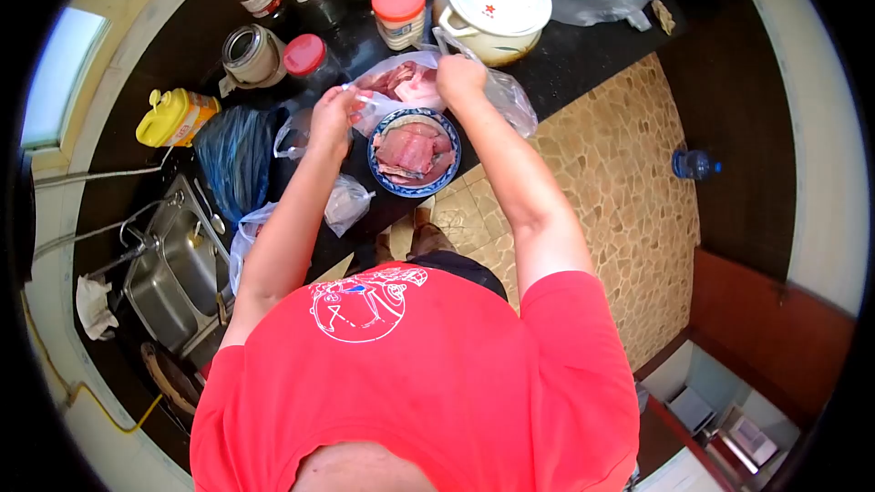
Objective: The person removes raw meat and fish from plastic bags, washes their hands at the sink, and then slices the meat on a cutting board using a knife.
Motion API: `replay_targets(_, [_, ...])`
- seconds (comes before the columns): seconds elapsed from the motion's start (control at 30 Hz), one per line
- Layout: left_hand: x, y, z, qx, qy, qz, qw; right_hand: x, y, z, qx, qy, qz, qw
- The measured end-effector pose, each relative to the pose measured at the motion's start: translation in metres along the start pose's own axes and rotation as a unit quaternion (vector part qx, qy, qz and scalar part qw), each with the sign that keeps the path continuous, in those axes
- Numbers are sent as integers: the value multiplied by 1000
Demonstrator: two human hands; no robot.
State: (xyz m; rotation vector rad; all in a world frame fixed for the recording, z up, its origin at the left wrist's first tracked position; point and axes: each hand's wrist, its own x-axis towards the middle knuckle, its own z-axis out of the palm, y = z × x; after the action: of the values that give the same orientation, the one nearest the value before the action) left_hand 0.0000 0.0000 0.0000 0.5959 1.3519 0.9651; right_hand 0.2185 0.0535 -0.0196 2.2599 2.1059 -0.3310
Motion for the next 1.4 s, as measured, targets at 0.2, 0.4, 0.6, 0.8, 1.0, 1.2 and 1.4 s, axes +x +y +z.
replay_targets(0.2, [4,34,22,-72,-26,23,997,47,-6,-26,339,46,-12,939])
replay_targets(0.4, [-8,62,24,-148,-90,37,984,53,-30,-68,657,-77,43,748])
replay_targets(0.6, [-54,98,20,-181,-78,82,977,42,-40,-116,723,-78,-20,686])
replay_targets(0.8, [-127,135,-10,-216,-116,183,952,4,-56,-184,769,-88,-145,616])
replay_targets(1.0, [-219,144,-52,-248,-150,277,916,-81,-96,-237,777,-162,-262,548])
replay_targets(1.2, [-308,112,-104,-234,-117,313,913,-185,-149,-222,741,-302,-332,500])
replay_targets(1.4, [-434,55,-187,-255,27,309,916,-311,-219,-169,753,-404,-304,422])
